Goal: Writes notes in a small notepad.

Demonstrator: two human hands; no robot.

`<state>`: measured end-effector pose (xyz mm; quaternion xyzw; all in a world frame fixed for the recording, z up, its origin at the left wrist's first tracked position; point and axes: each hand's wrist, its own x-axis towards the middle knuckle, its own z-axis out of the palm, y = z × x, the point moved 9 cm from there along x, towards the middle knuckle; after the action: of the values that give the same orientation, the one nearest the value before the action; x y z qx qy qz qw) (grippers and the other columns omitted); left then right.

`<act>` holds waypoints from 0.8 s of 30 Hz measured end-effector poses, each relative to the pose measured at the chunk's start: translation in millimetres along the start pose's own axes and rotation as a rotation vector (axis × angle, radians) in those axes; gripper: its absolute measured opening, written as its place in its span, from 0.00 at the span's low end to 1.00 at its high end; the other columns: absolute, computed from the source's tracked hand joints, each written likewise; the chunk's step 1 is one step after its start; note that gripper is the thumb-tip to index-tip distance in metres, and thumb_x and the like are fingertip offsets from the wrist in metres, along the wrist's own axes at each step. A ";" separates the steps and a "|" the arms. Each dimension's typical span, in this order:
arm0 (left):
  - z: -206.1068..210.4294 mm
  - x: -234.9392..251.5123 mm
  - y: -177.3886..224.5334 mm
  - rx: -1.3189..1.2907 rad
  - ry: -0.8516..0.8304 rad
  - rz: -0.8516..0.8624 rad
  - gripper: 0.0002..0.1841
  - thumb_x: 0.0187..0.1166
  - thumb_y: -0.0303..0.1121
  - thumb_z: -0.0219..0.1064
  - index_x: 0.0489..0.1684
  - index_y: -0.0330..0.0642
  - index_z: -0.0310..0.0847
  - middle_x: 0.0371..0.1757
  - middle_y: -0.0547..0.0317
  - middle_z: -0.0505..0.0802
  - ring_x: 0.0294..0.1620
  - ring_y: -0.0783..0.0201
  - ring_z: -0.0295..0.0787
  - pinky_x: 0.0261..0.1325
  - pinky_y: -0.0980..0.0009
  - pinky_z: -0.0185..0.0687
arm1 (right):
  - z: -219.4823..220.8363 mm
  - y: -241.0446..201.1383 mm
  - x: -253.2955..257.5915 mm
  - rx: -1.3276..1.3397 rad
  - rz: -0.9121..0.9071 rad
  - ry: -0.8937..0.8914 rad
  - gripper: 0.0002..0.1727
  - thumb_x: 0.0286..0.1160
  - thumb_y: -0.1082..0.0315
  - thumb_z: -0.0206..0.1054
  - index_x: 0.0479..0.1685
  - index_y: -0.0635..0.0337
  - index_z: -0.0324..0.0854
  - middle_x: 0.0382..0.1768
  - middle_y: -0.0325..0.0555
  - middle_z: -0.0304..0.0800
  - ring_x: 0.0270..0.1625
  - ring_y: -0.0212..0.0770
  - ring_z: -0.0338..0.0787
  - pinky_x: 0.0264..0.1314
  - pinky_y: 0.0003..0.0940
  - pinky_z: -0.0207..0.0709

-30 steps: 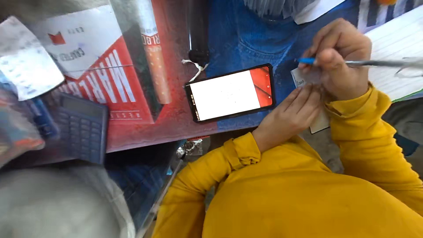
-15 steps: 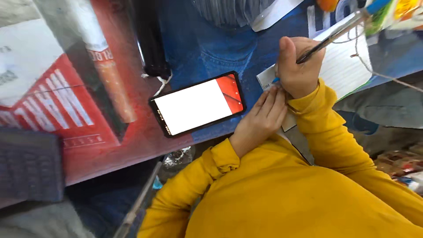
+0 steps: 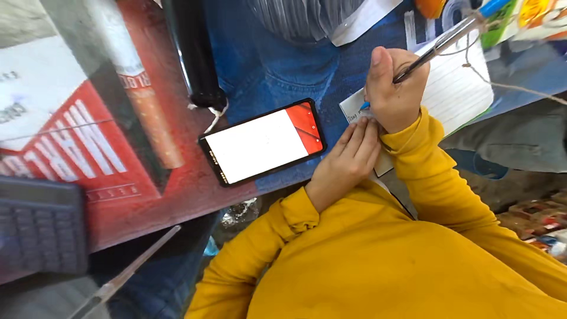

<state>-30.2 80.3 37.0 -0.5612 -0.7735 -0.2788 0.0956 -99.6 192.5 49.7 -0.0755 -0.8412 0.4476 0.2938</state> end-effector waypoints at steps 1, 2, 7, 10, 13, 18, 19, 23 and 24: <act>-0.4 0.2 -0.1 -0.006 0.007 -0.002 0.12 0.79 0.19 0.60 0.54 0.25 0.86 0.64 0.37 0.91 0.70 0.44 0.87 0.77 0.61 0.74 | -0.7 0.0 -0.1 -0.004 0.002 0.004 0.25 0.83 0.72 0.57 0.09 0.49 0.63 0.12 0.22 0.64 0.16 0.14 0.69 0.20 0.15 0.64; -0.5 0.1 0.0 -0.003 0.010 -0.001 0.12 0.79 0.20 0.60 0.54 0.25 0.86 0.64 0.37 0.91 0.70 0.44 0.88 0.77 0.61 0.74 | -1.3 0.6 0.2 -0.003 0.009 0.002 0.25 0.83 0.72 0.57 0.10 0.49 0.63 0.12 0.22 0.65 0.16 0.14 0.69 0.20 0.14 0.64; 0.0 0.0 -0.2 0.011 0.002 0.005 0.13 0.80 0.22 0.61 0.55 0.25 0.86 0.65 0.37 0.91 0.71 0.44 0.87 0.78 0.61 0.73 | 0.9 -0.7 0.2 -0.030 0.011 -0.034 0.25 0.83 0.72 0.58 0.10 0.50 0.63 0.12 0.22 0.64 0.16 0.13 0.68 0.20 0.14 0.62; 0.1 -1.0 0.2 0.009 0.003 0.010 0.13 0.80 0.22 0.61 0.55 0.25 0.86 0.65 0.37 0.91 0.71 0.44 0.87 0.78 0.61 0.73 | -1.9 -1.2 -0.6 -0.064 -0.001 0.006 0.25 0.82 0.72 0.57 0.09 0.50 0.62 0.12 0.23 0.64 0.16 0.13 0.67 0.19 0.14 0.61; 0.1 -1.1 -0.6 0.004 0.008 0.014 0.13 0.80 0.23 0.62 0.55 0.26 0.86 0.65 0.37 0.91 0.71 0.44 0.87 0.78 0.61 0.73 | -2.5 -1.4 0.5 -0.046 -0.030 0.006 0.26 0.82 0.72 0.57 0.08 0.50 0.61 0.12 0.23 0.64 0.16 0.13 0.66 0.20 0.14 0.60; 0.3 -0.8 -0.6 0.009 0.009 0.019 0.13 0.79 0.23 0.62 0.56 0.25 0.86 0.65 0.37 0.90 0.70 0.45 0.87 0.78 0.62 0.73 | -5.7 7.9 2.6 0.053 0.057 -0.017 0.25 0.84 0.71 0.56 0.11 0.44 0.62 0.11 0.17 0.64 0.15 0.13 0.66 0.19 0.14 0.61; 1.4 -0.9 -0.7 0.011 -0.001 0.021 0.14 0.80 0.23 0.61 0.57 0.25 0.85 0.66 0.37 0.90 0.71 0.45 0.87 0.78 0.62 0.73 | -8.4 12.4 3.2 0.094 0.102 -0.008 0.24 0.85 0.70 0.55 0.13 0.41 0.64 0.11 0.15 0.66 0.14 0.13 0.67 0.18 0.15 0.63; 2.6 -0.8 0.0 0.024 -0.012 0.029 0.14 0.81 0.24 0.61 0.58 0.25 0.85 0.66 0.37 0.90 0.71 0.45 0.87 0.78 0.62 0.73 | -6.5 12.5 3.7 0.080 0.092 -0.019 0.25 0.82 0.71 0.57 0.11 0.42 0.63 0.10 0.16 0.65 0.13 0.13 0.67 0.16 0.15 0.62; 3.1 -0.6 0.1 0.024 -0.018 0.030 0.14 0.81 0.24 0.61 0.58 0.25 0.85 0.66 0.37 0.89 0.71 0.45 0.86 0.78 0.62 0.72 | -6.8 11.3 3.8 0.060 0.079 -0.010 0.25 0.82 0.71 0.57 0.11 0.42 0.62 0.10 0.17 0.64 0.13 0.13 0.66 0.16 0.15 0.61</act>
<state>-29.4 81.5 34.2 -0.5741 -0.7690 -0.2630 0.0993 -100.4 205.4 45.2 -0.0975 -0.8254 0.4840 0.2737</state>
